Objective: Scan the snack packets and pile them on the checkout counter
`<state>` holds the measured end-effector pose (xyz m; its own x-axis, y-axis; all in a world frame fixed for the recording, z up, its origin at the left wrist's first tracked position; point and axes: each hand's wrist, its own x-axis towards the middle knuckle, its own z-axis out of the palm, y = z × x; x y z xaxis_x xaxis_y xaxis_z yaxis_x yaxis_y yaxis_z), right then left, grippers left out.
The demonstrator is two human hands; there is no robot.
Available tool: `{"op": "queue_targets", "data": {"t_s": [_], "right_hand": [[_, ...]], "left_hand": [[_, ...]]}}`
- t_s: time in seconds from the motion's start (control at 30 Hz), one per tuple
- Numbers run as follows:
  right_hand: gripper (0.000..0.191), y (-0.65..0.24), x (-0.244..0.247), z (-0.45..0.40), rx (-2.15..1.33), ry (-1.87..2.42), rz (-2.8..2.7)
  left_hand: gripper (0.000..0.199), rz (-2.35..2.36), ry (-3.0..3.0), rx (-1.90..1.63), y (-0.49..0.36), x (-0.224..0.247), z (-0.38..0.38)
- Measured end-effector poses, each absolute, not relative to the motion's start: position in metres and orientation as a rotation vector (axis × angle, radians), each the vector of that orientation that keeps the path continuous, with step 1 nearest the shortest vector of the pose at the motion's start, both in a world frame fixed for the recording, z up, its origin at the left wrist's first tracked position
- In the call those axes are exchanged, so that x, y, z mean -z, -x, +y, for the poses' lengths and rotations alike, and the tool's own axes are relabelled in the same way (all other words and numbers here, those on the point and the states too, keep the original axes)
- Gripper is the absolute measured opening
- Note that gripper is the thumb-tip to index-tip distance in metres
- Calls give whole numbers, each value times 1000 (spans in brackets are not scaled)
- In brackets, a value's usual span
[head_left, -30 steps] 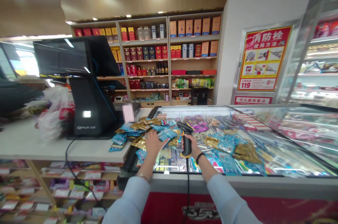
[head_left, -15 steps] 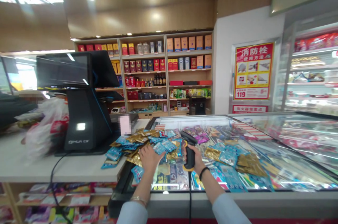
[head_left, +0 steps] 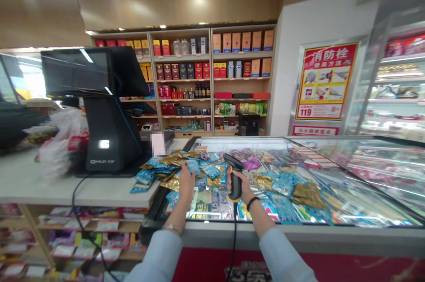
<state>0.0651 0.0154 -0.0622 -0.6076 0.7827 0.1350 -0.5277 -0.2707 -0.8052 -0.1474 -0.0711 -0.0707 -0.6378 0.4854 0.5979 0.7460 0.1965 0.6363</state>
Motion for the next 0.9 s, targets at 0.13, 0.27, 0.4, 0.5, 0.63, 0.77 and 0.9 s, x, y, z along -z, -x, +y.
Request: {"op": "queue_targets", "data": {"t_s": [0.13, 0.27, 0.4, 0.5, 0.63, 0.77, 0.9], "right_hand": [[28, -65, 59, 13, -1979, 297, -1165], [30, -68, 55, 9, -1993, 270, -1215], [30, -71, 53, 5, -2008, 258, -1239], [31, -70, 54, 5, -2028, 294, -1286], [33, -68, 57, 8, -2047, 334, -1330], [30, -68, 57, 8, -2035, 308, -1314], [28, -69, 56, 8, -2034, 313, -1309]], "left_hand": [[54, -2103, 1126, 1584, 146, 68, -75], [50, -2095, 1077, 1559, 144, 65, -77], [49, -2123, 1084, 1511, 144, 64, -78], [40, -2147, 1115, 1401, 146, 66, -78], [32, -2156, 1137, 1229, 147, 67, -79], [35, -2126, 1107, 1204, 145, 65, -80], [36, -2087, 1098, 1228, 145, 65, -82]]}}
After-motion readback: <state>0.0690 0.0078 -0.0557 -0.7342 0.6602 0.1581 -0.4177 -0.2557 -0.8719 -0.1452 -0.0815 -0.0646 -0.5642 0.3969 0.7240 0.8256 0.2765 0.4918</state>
